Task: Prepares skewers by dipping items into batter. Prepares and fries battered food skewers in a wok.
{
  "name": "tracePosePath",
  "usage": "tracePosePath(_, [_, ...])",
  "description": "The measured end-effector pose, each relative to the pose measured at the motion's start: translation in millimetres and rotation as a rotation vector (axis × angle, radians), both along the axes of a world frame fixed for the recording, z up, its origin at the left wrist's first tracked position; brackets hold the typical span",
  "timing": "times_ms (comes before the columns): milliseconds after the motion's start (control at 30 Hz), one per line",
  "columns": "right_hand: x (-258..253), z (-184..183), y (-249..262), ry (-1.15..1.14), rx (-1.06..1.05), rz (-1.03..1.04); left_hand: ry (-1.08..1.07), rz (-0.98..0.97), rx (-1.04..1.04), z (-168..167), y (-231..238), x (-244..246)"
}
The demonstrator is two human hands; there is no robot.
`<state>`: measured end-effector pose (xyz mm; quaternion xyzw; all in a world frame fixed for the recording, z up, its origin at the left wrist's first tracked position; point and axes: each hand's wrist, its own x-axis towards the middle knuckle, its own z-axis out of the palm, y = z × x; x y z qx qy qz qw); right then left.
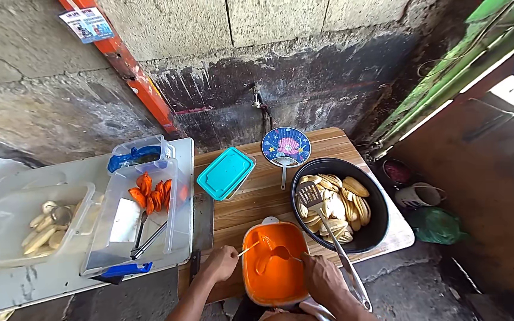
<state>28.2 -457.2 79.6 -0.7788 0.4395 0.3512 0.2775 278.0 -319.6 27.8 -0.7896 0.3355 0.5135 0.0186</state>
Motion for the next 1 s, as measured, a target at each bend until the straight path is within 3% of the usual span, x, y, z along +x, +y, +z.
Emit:
tracePosePath(100, [-24,-6,-8,0.027,-0.038,-0.075,0.006,0.069,-0.035,-3,0,-5])
tracePosePath(233, [-70,-29,1,-0.163,-0.038,-0.181,0.015,0.130,-0.164,-13,25,-7])
tracePosePath(433, [-116,-56,78,-0.458,-0.137,-0.425,0.082,0.073,-0.467,-21,69,-1])
tracePosePath(500, [-116,-61,112,-0.509,-0.204,-0.522,0.098,0.032,-0.539,-23,77,6])
tracePosePath(667, [-94,-90,175,-0.313,-0.278,-0.630,0.090,-0.008,-0.638,-23,80,19])
tracePosePath(767, [-72,-88,201,-0.370,-0.379,-0.671,0.074,-0.033,-0.694,-11,78,23])
tracePosePath(900, [-60,-104,218,-0.336,-0.343,-0.746,0.091,-0.119,-0.743,7,64,29])
tracePosePath(1000, [-56,-93,229,-0.487,-0.518,-0.772,0.072,-0.169,-0.764,13,56,30])
